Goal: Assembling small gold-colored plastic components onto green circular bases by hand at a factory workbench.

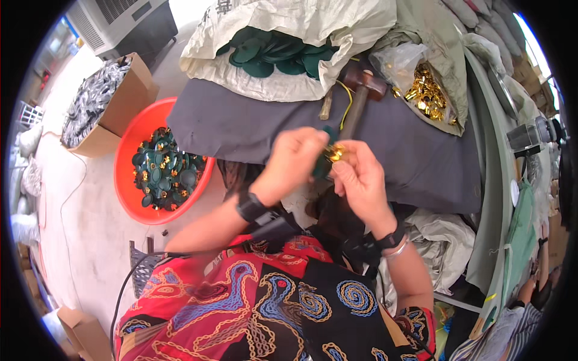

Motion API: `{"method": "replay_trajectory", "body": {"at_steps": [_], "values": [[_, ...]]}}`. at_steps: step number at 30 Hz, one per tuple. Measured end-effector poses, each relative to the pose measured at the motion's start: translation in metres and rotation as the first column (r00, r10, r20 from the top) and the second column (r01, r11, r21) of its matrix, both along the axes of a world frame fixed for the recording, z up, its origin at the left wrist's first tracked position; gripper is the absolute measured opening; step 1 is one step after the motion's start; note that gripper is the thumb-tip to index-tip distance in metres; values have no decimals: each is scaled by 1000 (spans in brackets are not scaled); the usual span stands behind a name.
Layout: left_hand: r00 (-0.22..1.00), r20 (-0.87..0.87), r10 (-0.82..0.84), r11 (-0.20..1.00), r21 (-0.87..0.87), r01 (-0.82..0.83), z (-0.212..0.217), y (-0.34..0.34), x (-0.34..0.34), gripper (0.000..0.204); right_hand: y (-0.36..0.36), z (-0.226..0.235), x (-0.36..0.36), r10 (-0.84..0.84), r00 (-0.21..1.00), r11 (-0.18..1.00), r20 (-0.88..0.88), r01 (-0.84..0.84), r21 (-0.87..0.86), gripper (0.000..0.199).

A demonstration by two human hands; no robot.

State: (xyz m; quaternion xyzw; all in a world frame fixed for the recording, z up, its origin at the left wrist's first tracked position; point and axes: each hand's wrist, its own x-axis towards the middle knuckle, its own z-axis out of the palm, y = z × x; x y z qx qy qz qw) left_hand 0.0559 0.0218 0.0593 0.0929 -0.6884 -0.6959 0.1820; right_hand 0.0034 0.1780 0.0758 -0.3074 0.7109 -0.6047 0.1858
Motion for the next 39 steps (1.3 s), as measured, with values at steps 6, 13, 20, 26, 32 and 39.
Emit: {"method": "replay_trajectory", "body": {"at_steps": [6, 13, 20, 26, 32, 39], "values": [[883, 43, 468, 883, -67, -465, 13, -146, 68, 31, 34, 2, -133, -272, 941, 955, -203, 289, 60, 15], [465, 291, 836, 525, -178, -832, -34, -303, 180, 44, 77, -50, -312, 78, 604, 692, -793, 540, 480, 41], [726, -35, 687, 473, -736, -484, -25, -253, 112, 28, 32, -61, -328, 225, 635, 541, -739, 549, 637, 37], [954, 125, 272, 512, -859, -34, 4, -205, -32, 40, 26, -50, -278, 265, 577, 542, -772, 574, 614, 18], [848, 319, 423, 540, -840, 46, 0, -234, -124, 36, 48, -42, -188, 90, 705, 701, -703, 457, 548, 34], [919, 276, 281, 572, -818, 70, -11, -224, -133, 55, 87, -51, -168, -101, 878, 754, -468, 374, 540, 29]]}}
